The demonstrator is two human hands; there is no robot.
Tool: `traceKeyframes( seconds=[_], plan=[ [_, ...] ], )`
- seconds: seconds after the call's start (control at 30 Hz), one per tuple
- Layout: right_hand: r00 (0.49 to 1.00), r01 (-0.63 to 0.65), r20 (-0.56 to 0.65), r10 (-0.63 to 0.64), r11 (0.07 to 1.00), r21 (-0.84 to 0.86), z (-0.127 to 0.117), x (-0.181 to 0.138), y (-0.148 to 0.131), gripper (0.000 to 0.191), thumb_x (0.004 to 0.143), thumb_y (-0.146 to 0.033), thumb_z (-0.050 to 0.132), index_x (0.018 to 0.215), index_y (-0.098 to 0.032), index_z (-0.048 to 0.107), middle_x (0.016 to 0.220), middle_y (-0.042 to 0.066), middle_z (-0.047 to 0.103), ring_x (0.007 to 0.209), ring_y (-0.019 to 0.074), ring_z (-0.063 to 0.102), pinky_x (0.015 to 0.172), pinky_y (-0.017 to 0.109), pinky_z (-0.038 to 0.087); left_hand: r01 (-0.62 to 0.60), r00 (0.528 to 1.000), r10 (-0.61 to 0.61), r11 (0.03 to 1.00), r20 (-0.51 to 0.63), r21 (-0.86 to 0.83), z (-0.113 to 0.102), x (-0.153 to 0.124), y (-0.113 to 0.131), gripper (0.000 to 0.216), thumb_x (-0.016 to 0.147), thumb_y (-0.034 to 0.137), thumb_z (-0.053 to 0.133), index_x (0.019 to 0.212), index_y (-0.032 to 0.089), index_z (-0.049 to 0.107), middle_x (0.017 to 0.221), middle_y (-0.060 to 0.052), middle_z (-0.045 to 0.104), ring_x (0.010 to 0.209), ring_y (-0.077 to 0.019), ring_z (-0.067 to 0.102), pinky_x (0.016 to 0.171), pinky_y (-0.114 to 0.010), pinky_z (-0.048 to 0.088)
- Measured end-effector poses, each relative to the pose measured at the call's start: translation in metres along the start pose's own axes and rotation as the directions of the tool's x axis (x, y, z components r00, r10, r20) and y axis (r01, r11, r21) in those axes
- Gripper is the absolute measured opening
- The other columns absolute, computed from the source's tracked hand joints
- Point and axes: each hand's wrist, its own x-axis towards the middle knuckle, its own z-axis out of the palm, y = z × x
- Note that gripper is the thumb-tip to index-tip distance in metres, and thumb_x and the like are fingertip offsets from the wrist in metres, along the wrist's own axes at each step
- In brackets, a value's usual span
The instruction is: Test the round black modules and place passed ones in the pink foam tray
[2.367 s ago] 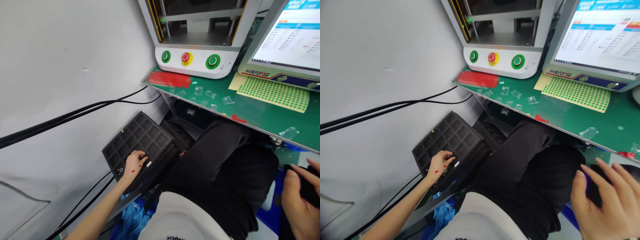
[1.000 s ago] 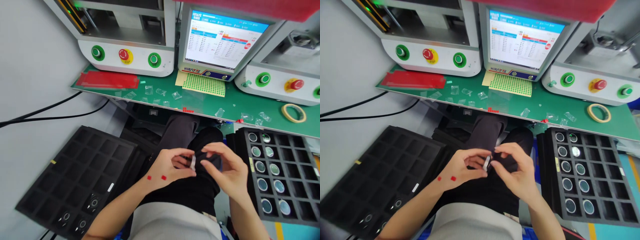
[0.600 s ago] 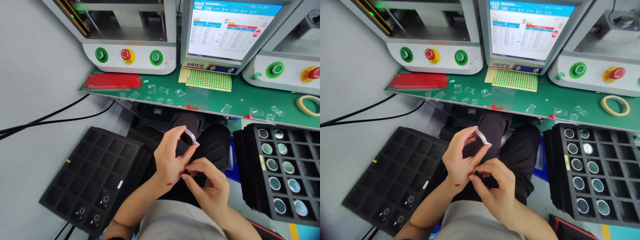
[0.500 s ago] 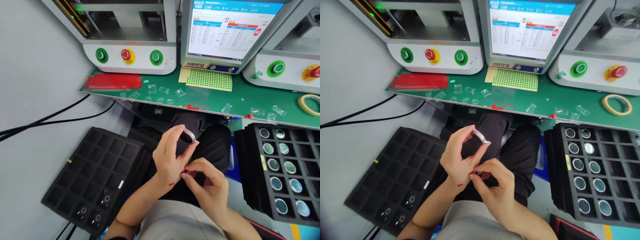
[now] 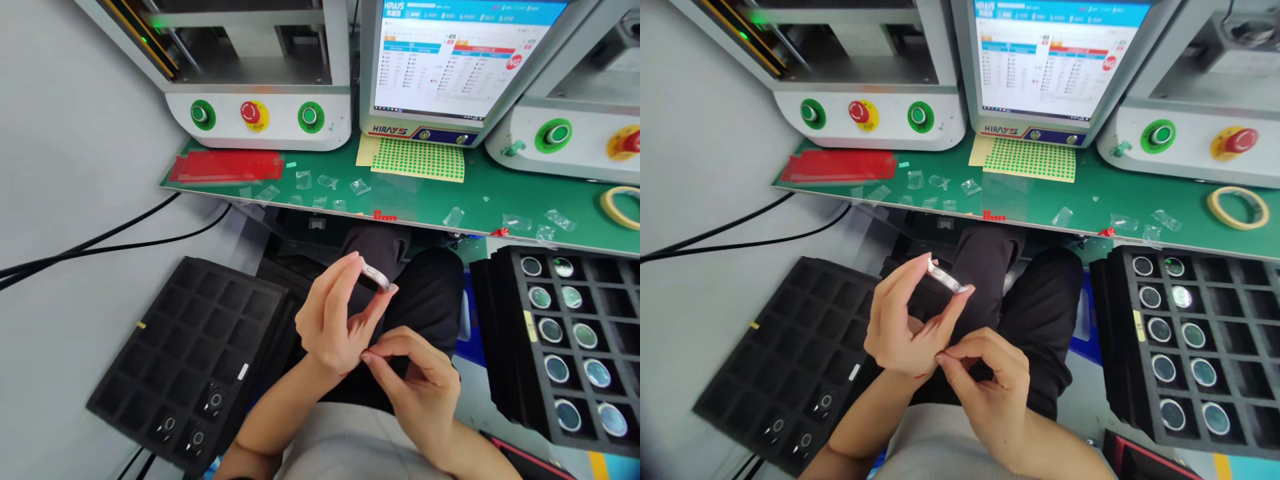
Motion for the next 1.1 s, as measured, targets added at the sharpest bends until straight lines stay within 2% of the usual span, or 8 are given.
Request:
traceKeyframes(
  seconds=[0.2,0.53,0.63,0.7,0.77,0.87,0.93,1.1],
  plan=[
    [0.999,0.029,-0.013,-0.030,0.999,-0.028,0.000,0.000,0.002,0.020,0.081,-0.005,0.071,0.093,-0.021,0.069,0.080,0.001,0.070,0.070,0.0136,0.064,0.061,0.027,0.052,-0.020,1.000,0.020,1.000,-0.001,-0.008,0.000,0.000,-0.001,0.053,0.067,0.020,0.086,0.113,0.009,0.063,0.102,-0.009,0.073,0.090,-0.0197,0.070,0.079,-0.029,0.060],
    [0.993,0.115,0.044,-0.113,0.992,-0.052,-0.004,0.002,-0.001,0.020,0.079,0.000,0.070,0.089,-0.018,0.070,0.075,0.002,0.071,0.067,0.0140,0.064,0.062,0.029,0.052,-0.042,0.999,0.041,0.997,-0.032,-0.060,0.003,-0.003,-0.003,0.060,0.061,0.016,0.089,0.115,0.007,0.064,0.104,-0.011,0.072,0.092,-0.0199,0.069,0.082,-0.028,0.060],
    [0.978,0.193,0.083,-0.189,0.980,-0.041,-0.010,0.003,-0.010,0.020,0.078,0.002,0.068,0.090,-0.015,0.070,0.074,0.005,0.071,0.065,0.0146,0.064,0.058,0.028,0.053,0.057,0.998,-0.055,0.995,0.022,-0.087,0.000,-0.002,-0.007,0.061,0.061,0.012,0.088,0.118,0.011,0.064,0.107,-0.010,0.072,0.097,-0.0204,0.068,0.086,-0.029,0.059],
    [0.978,0.199,0.063,-0.199,0.980,0.007,-0.018,0.005,-0.015,0.022,0.077,0.003,0.067,0.090,-0.015,0.070,0.074,0.004,0.070,0.065,0.0141,0.064,0.056,0.026,0.053,0.245,0.966,-0.221,0.949,0.138,-0.200,-0.006,-0.002,-0.012,0.060,0.064,0.012,0.086,0.120,0.016,0.064,0.111,-0.009,0.071,0.099,-0.0208,0.069,0.089,-0.031,0.059],
    [0.993,0.114,0.002,-0.114,0.990,0.082,-0.027,0.008,-0.017,0.024,0.078,0.002,0.066,0.089,-0.018,0.070,0.073,0.002,0.069,0.066,0.0129,0.064,0.059,0.025,0.053,0.474,0.868,-0.343,0.788,0.358,-0.392,-0.013,-0.001,-0.017,0.059,0.068,0.014,0.084,0.122,0.020,0.063,0.113,-0.007,0.070,0.097,-0.0205,0.071,0.088,-0.032,0.060],
    [0.994,-0.105,-0.006,0.110,0.960,0.258,-0.036,0.015,-0.014,0.018,0.082,-0.006,0.068,0.085,-0.023,0.072,0.072,-0.001,0.068,0.065,0.0114,0.062,0.058,0.023,0.053,0.645,0.743,-0.261,0.527,0.616,-0.554,-0.025,-0.002,-0.019,0.060,0.068,0.018,0.084,0.124,0.023,0.063,0.114,-0.008,0.070,0.092,-0.0200,0.073,0.084,-0.030,0.062],
    [0.970,-0.242,0.080,0.228,0.893,0.379,-0.037,0.018,-0.011,0.013,0.084,-0.013,0.070,0.084,-0.025,0.073,0.072,0.000,0.067,0.060,0.0100,0.060,0.049,0.019,0.051,0.623,0.746,-0.193,0.539,0.637,-0.567,-0.030,-0.003,-0.018,0.062,0.065,0.018,0.087,0.122,0.023,0.065,0.113,-0.008,0.071,0.093,-0.0205,0.072,0.083,-0.029,0.062],
    [0.913,-0.408,0.220,0.344,0.758,0.508,-0.032,0.020,-0.013,0.007,0.081,-0.018,0.074,0.079,-0.025,0.075,0.069,-0.001,0.065,0.055,0.0070,0.057,0.043,0.012,0.048,0.439,0.835,-0.060,0.673,0.548,-0.595,-0.035,-0.002,-0.012,0.063,0.062,0.022,0.088,0.121,0.020,0.067,0.111,-0.009,0.073,0.093,-0.0210,0.072,0.082,-0.030,0.062]
  ],
)
